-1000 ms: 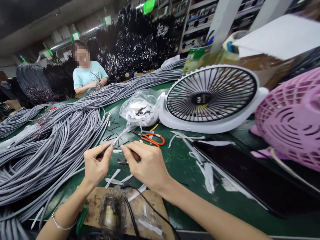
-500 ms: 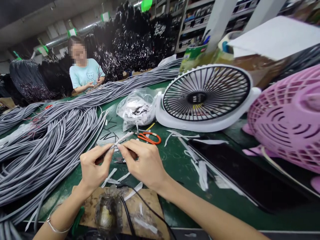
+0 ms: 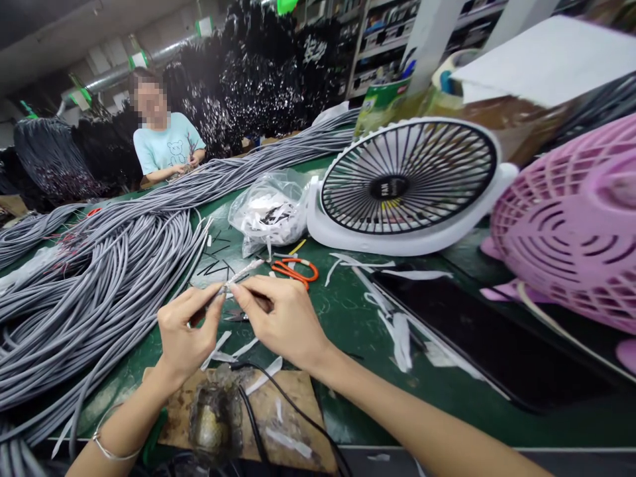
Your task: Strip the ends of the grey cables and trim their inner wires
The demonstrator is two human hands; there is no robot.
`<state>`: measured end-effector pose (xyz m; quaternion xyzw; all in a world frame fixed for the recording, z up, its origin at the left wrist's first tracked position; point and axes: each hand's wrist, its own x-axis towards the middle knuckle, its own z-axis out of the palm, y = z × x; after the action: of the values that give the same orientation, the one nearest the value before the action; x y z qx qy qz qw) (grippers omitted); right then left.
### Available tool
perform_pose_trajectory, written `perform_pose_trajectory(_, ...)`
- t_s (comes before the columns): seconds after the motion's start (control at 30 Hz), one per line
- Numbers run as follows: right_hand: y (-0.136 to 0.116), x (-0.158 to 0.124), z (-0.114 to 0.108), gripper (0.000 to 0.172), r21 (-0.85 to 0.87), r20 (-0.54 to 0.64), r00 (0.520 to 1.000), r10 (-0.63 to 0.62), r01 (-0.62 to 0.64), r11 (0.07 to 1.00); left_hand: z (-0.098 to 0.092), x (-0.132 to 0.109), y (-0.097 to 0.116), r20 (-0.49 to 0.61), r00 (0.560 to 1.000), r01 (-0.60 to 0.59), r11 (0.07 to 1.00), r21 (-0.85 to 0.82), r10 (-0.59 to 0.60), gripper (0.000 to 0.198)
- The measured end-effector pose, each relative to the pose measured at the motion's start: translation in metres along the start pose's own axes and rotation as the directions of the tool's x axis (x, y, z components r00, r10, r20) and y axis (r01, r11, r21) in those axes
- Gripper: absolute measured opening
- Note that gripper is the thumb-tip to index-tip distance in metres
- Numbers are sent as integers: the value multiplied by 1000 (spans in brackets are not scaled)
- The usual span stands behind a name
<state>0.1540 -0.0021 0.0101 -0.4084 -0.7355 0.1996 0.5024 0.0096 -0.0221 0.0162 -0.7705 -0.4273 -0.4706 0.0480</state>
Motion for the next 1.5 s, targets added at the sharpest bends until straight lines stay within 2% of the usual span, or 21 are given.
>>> perform_pose_trajectory(0.1, 0, 0, 2, 39, 129, 58, 992, 109, -116, 985, 3, -6, 0, -16, 992, -118, 985, 128, 121, 19)
perform_pose_trajectory(0.17, -5, -4, 3, 37, 102, 4, 997, 79, -79, 992, 6, -9, -2, -19, 987, -152, 962, 225, 161, 21)
perform_pose_trajectory(0.23, -15, -12, 5, 33, 8, -86, 990, -111, 112, 994, 9, -10, -7, 21, 996, -85, 957, 278, 82, 22)
perform_pose_trajectory(0.3, -24, -19, 5, 30, -66, -114, 915, -388, 383, 922, 11, -8, -14, 117, 987, 74, 963, 259, -107, 20)
perform_pose_trajectory(0.33, -26, -22, 5, 29, -75, -107, 870, -481, 475, 877, 12, -6, -16, 168, 964, 167, 961, 220, -206, 19)
perform_pose_trajectory(0.37, -27, -23, 5, 28, -74, -93, 846, -525, 520, 851, 12, -3, -18, 209, 936, 253, 955, 157, -283, 20)
perform_pose_trajectory(0.43, -22, -20, 5, 27, -101, -95, 902, -420, 411, 906, 9, 2, -18, 222, 902, 381, 924, -12, -369, 25)
perform_pose_trajectory(0.47, -18, -16, 5, 27, -122, -106, 935, -337, 324, 938, 7, 4, -16, 215, 895, 417, 904, -91, -391, 27)
perform_pose_trajectory(0.53, -9, -9, 6, 29, -153, -122, 971, -205, 186, 971, 3, 7, -10, 200, 889, 449, 872, -198, -412, 30)
perform_pose_trajectory(0.6, -3, -4, 7, 32, -157, -112, 983, -144, 126, 980, 0, 7, -5, 196, 890, 450, 860, -239, -411, 31)
perform_pose_trajectory(0.83, -2, -4, 9, 32, -80, -91, 992, -87, 79, 994, 2, 2, -4, 169, 914, 400, 886, -234, -368, 32)
perform_pose_trajectory(0.93, -1, -3, 8, 34, -71, -66, 997, -40, 35, 997, 4, 1, -2, 155, 938, 334, 925, -181, -309, 29)
perform_pose_trajectory(1.07, 2, -1, 7, 38, -13, -1, 999, 52, -52, 999, 5, -3, 0, 75, 994, 83, 996, 25, -85, 23)
perform_pose_trajectory(1.13, 0, -3, 7, 38, -21, -32, 999, 18, -19, 1000, 6, -5, -1, 49, 999, -19, 989, 144, 12, 23)
perform_pose_trajectory(1.17, -2, -5, 7, 36, -43, -65, 997, -35, 32, 999, 7, -6, -2, 49, 999, -32, 983, 181, 23, 24)
perform_pose_trajectory(1.23, -9, -11, 8, 32, -97, -117, 969, -219, 208, 973, 9, -6, -7, 79, 996, 20, 978, 208, -38, 24)
perform_pose_trajectory(1.27, -13, -14, 8, 30, -111, -120, 936, -331, 319, 941, 10, -6, -10, 106, 989, 79, 977, 200, -102, 23)
perform_pose_trajectory(1.33, -19, -20, 9, 28, -97, -91, 859, -504, 496, 863, 10, -3, -16, 161, 951, 240, 960, 145, -262, 20)
perform_pose_trajectory(1.37, -21, -21, 10, 28, -81, -74, 840, -538, 533, 842, 10, -1, -18, 176, 926, 322, 942, 89, -333, 19)
perform_pose_trajectory(1.43, -19, -19, 10, 28, -91, -76, 885, -459, 452, 887, 7, 4, -19, 174, 888, 441, 895, -63, -426, 22)
perform_pose_trajectory(1.5, -13, -13, 9, 28, -128, -111, 945, -309, 295, 947, 2, 7, -14, 169, 874, 483, 851, -204, -456, 27)
